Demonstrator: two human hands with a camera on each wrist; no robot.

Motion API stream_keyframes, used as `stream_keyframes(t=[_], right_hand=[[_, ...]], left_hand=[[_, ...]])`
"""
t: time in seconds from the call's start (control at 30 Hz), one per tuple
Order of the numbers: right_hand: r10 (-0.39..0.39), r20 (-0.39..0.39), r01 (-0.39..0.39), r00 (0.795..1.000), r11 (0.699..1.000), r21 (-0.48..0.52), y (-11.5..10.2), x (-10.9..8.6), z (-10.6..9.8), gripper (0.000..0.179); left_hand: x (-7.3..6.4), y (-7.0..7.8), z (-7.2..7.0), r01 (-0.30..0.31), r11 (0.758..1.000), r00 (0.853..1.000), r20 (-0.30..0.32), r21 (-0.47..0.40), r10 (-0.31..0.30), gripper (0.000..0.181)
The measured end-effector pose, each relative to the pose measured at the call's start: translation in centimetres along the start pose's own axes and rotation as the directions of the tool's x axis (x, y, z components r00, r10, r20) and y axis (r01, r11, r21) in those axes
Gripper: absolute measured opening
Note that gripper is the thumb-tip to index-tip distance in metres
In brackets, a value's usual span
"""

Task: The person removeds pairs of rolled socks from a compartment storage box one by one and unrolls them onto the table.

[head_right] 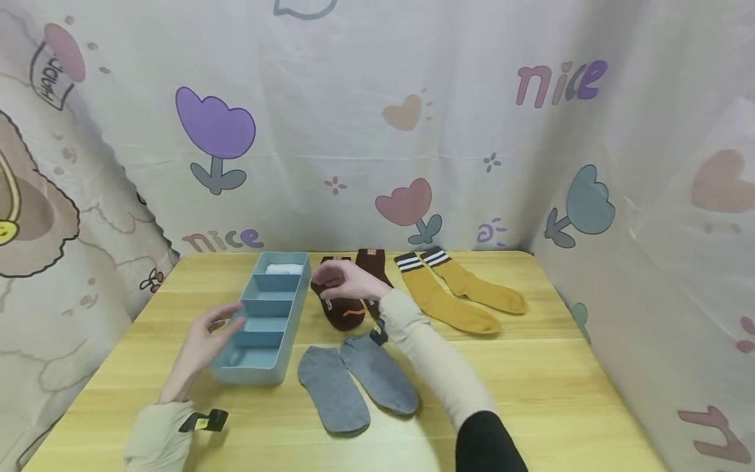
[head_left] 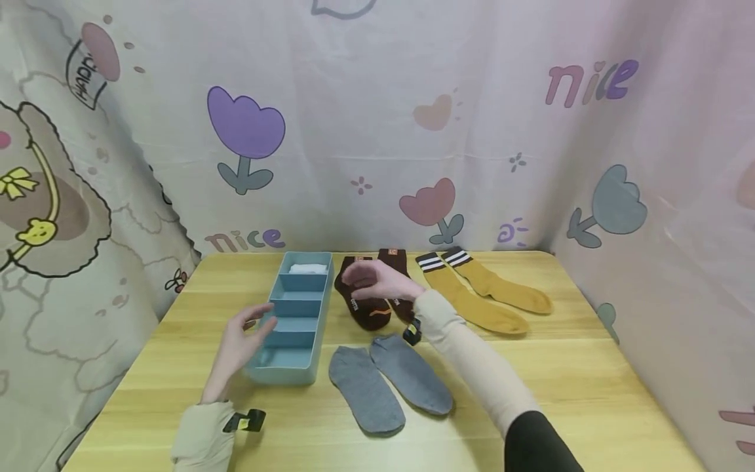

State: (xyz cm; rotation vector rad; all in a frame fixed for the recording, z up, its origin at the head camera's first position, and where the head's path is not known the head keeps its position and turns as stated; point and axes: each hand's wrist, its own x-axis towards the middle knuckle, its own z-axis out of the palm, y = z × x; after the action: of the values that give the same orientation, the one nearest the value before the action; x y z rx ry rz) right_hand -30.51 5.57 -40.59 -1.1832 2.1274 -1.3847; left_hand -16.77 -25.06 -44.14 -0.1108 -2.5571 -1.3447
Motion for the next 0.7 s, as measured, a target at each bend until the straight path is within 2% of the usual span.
stream_keyframes(t=[0.13, 0.3, 0.43, 0.7], right_hand=[[0.016, -0.013, -0.017, 1.0, 0.998, -0.063, 0.2, 3.6, 0.6, 0.042], [0.031, -0.04, -0.034, 0.999, 0.996, -0.087, 1.1, 7.0, 1.8, 0.043], [0.042, -0.015, -0.043, 0.999, 0.996, -0.072, 1.7, 8.9, 2.8, 0.045], [0.115, -0.033, -0.119, 0.993, 0.975, -0.186, 1.6, 11.5, 3.7, 0.041]], left_hand=[[0.7, -1.3, -0.1, 0.033, 0.998, 0.998, -0.045, -0.057, -0.035, 0.041], [0.4, -2.6, 0.3, -0.001, 0.993, 0.998, -0.069, -0.12, -0.008, 0.041], [0.4, -3.3, 0.6, 0.0, 0.988, 1.0, -0.028, -0.155, -0.004, 0.044], [1.1, -3.9, 0.4, 0.002, 0.989, 0.993, 0.117, -0.145, 0.015, 0.052]])
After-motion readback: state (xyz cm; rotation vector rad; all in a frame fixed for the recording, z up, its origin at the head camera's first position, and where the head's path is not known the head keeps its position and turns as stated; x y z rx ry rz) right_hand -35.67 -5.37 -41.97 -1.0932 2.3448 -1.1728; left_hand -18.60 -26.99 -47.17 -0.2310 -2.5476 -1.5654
